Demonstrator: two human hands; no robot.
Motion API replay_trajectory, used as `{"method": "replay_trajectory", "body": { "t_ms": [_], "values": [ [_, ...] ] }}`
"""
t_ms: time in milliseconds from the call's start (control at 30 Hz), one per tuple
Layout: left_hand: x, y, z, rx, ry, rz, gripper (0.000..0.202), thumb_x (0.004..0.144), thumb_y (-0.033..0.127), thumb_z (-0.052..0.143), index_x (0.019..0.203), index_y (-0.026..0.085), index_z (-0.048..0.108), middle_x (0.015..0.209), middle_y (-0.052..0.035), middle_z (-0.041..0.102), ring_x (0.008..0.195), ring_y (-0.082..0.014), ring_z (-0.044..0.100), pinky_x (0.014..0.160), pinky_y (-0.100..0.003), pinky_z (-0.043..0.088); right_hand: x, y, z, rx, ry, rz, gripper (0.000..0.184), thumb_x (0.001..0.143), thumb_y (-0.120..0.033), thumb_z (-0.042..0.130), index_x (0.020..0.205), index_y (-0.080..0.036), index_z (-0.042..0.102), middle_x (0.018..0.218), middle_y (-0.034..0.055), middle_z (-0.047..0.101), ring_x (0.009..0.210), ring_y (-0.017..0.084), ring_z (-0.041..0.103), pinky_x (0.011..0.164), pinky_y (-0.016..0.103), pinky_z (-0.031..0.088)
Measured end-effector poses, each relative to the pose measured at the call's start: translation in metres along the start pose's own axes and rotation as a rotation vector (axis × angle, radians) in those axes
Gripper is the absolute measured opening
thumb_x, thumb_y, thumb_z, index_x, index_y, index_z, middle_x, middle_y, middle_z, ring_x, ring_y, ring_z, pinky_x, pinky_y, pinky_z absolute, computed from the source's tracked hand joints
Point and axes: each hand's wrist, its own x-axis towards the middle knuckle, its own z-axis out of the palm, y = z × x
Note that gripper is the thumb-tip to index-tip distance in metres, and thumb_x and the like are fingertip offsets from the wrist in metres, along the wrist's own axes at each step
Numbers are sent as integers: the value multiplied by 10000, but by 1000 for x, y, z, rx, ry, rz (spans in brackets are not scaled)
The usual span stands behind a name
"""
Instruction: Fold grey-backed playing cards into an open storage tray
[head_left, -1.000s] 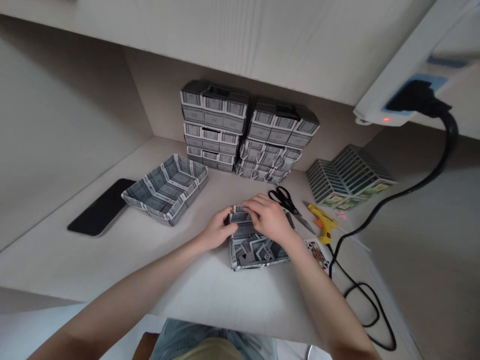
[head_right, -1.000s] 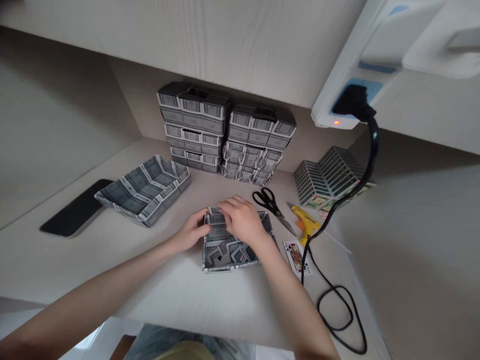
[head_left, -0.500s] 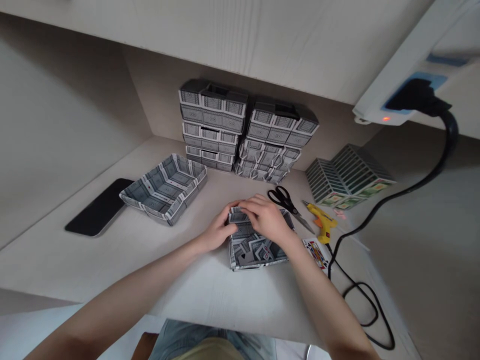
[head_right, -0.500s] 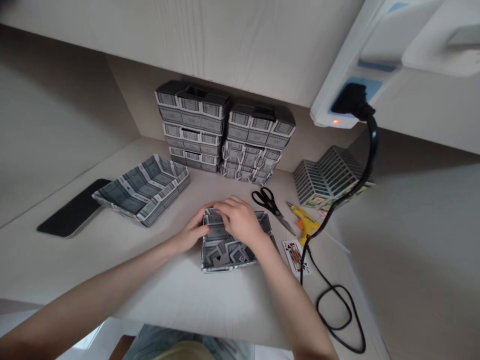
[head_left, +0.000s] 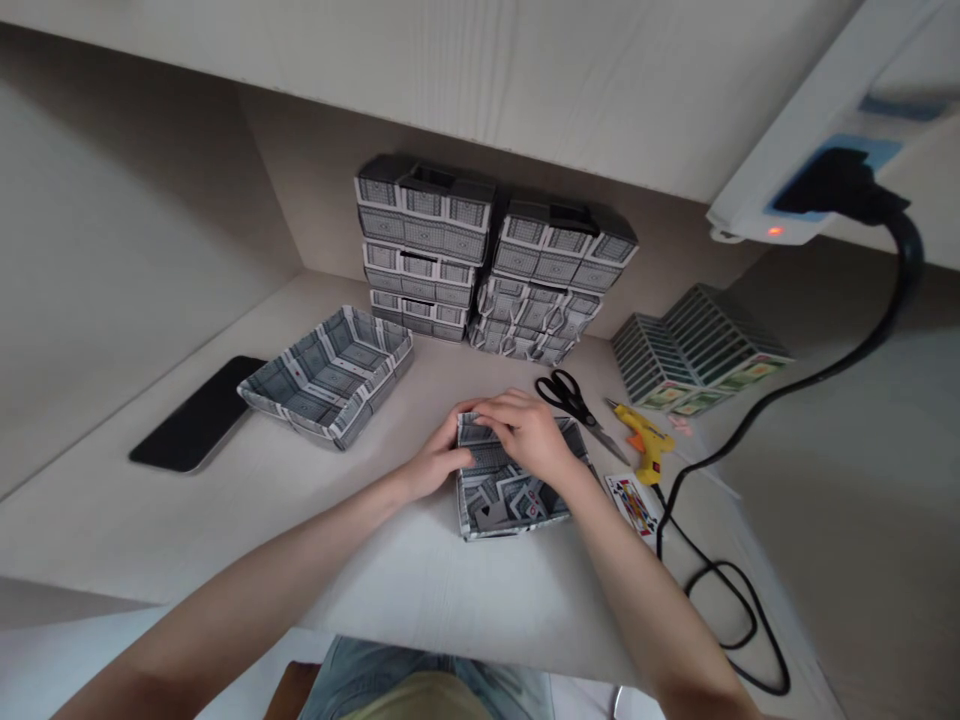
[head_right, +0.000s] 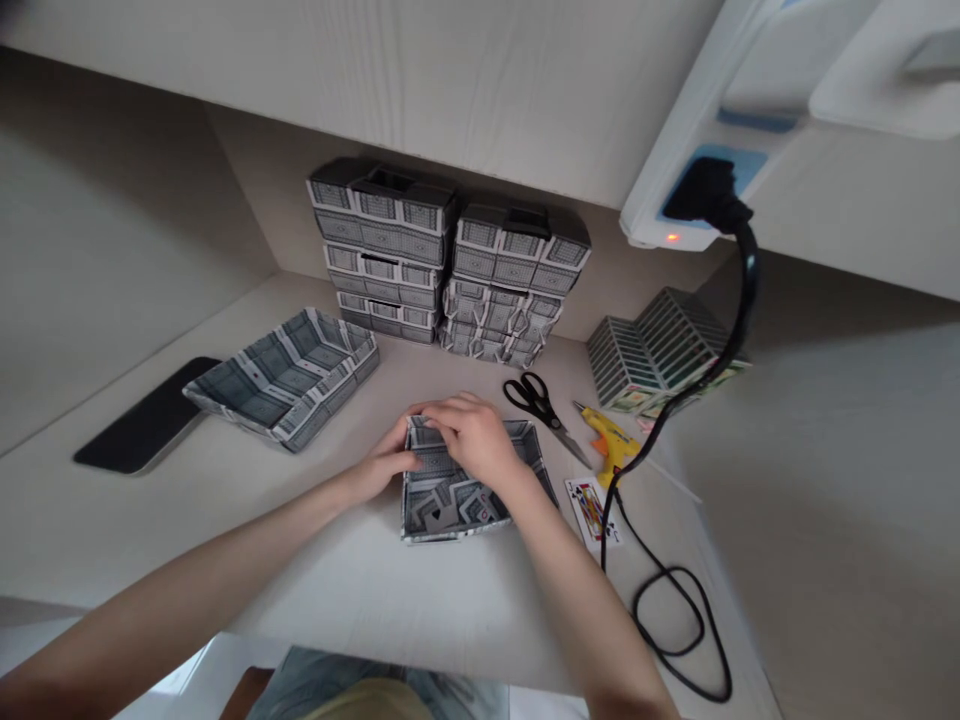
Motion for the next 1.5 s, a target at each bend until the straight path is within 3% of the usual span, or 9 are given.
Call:
{"method": "replay_trajectory", "body": {
  "t_ms": [167,300,400,567,867,1200,1500],
  "values": [
    [-1,-2,-1,41,26,-29,487,571,81,491,1047,172,448,913,-2,517,869,-166,446,760,-271,367,0,-7,-10,35,-114,28,405,784,-15,426,1074,-231,606,941,55,567,886,147,516,794,290,424],
    [-1,-3,-1,67,-3,-22,488,591,92,487,1073,165,454,960,-16,527,916,-180,453,806,-293,365,0,-13,-23,-82,-177,51,507,736,29,419,1118,-259,587,898,58,522,900,173,481,800,325,413],
    [-2,-4,0,50,-57,-10,582,597,94,481,1167,178,403,1072,-35,524,998,-200,450,858,-318,360,0,-13,-25,-80,-195,106,466,762,7,411,1095,-255,604,845,42,542,823,148,512,755,284,420],
    [-1,-7,-1,68,-62,10,679,602,94,476,1256,193,325,1239,-55,452,1121,-223,403,940,-348,325,-2,-7,-20,-73,-102,158,307,769,-38,467,917,-212,672,824,32,605,768,132,555,717,252,425],
    [-1,-8,-1,56,-55,-33,605,602,117,498,1183,191,351,1092,-37,501,995,-196,454,859,-322,371,-2,-1,-15,-54,-28,173,259,756,-46,497,846,-204,682,781,22,637,736,125,575,694,235,431],
    [0,-7,-3,116,-87,6,587,609,121,482,1180,185,360,1092,-43,500,1008,-198,447,873,-325,357,-2,-12,-16,-336,-244,128,222,805,-86,447,832,-175,649,777,38,613,759,133,552,672,226,376],
    [0,-11,-6,170,-95,43,687,621,97,460,1279,190,286,1270,-63,420,1140,-226,389,963,-364,310,0,-17,-15,-470,-276,63,190,815,-120,452,805,-158,638,792,69,596,854,182,488,748,286,374]
  ]
}}
